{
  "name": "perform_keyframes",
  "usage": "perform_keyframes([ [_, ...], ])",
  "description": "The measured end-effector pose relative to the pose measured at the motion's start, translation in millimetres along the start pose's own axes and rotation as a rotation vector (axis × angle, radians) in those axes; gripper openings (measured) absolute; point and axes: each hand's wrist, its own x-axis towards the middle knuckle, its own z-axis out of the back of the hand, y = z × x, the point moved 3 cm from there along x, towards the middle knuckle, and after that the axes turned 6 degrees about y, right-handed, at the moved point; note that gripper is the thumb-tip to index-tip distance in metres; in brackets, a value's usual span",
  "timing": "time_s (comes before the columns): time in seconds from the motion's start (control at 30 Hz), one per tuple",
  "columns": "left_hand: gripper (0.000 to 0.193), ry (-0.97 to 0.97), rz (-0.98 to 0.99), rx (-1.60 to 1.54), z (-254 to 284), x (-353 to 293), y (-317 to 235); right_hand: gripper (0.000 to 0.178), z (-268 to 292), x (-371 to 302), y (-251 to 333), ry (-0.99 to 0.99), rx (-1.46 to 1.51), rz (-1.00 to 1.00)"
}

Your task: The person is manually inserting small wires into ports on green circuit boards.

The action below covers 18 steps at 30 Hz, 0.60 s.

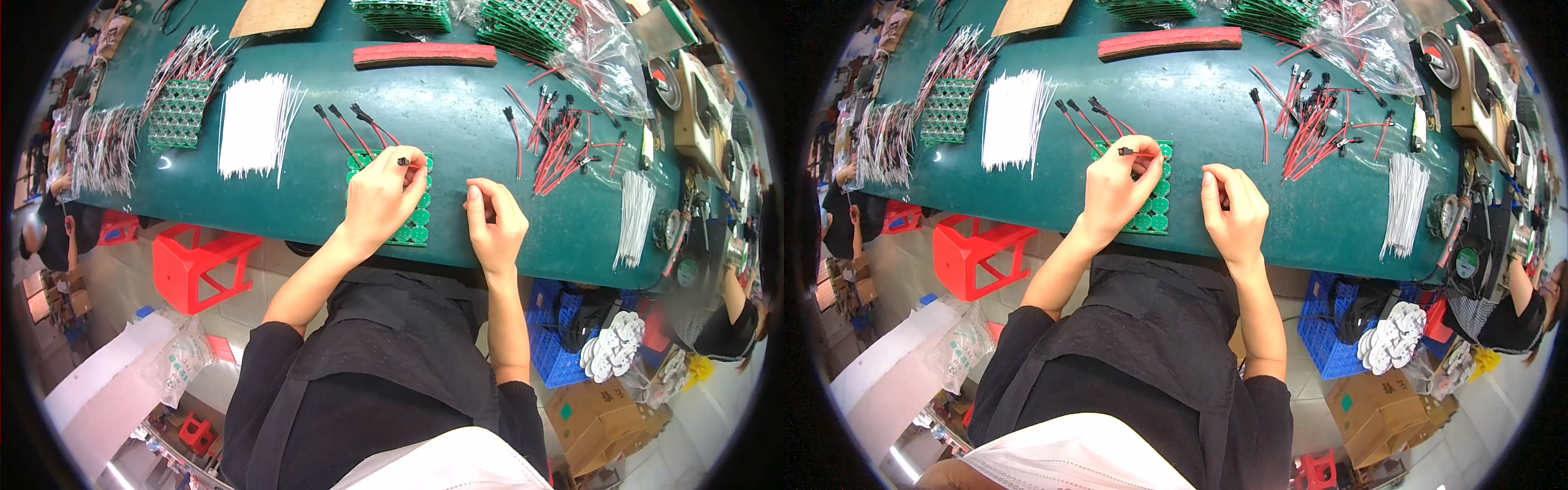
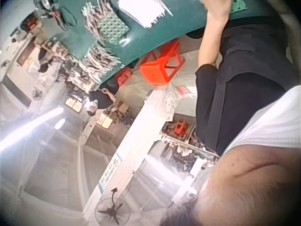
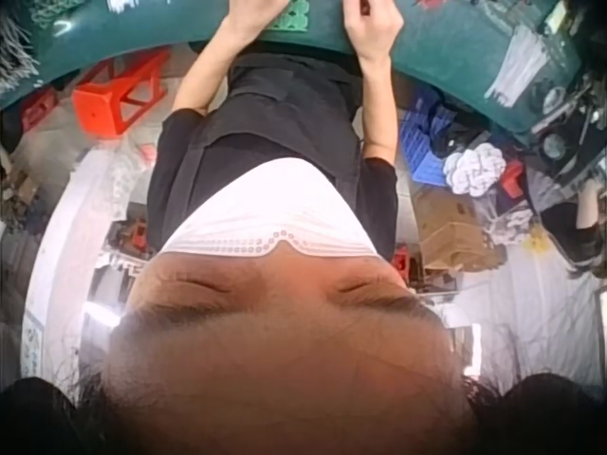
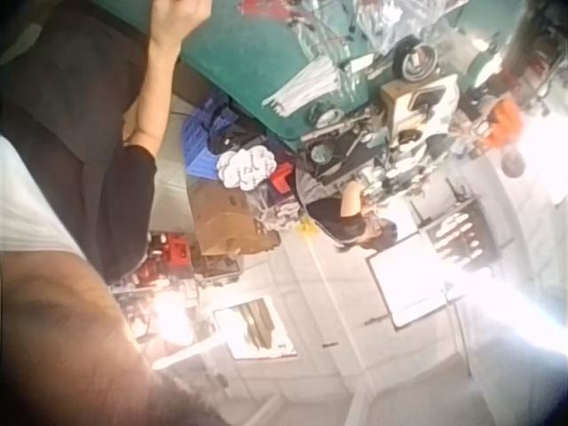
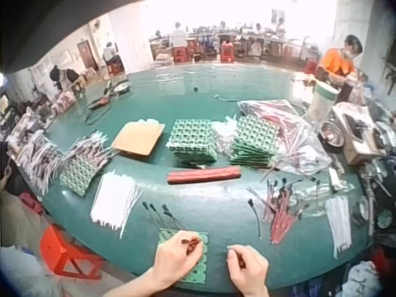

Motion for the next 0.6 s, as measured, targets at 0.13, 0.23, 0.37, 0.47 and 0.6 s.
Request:
perform_keyframes([
  [0.13,0.013,0.026,-0.021,0.048,-6,2,-2,0.004,3,-2,-2,-0.006,-0.002,-0.007],
  [0.23,0.018,-0.002,-0.055,0.009,-12,4,-4,0.004,9,-3,1,-0.018,-0.02,-0.031],
  [0.37,0.032,-0.047,0.006,0.112,-9,0,2,0.003,47,-2,2,-0.145,-0.154,-0.088],
  [0.47,0.026,-0.063,-0.026,0.174,-8,-1,1,0.009,129,5,-19,-0.308,-0.567,-0.215],
  [0.6,0.019,-0.097,-0.113,0.218,-9,5,-4,0.017,213,-4,-57,-0.262,-1.154,-0.49],
])
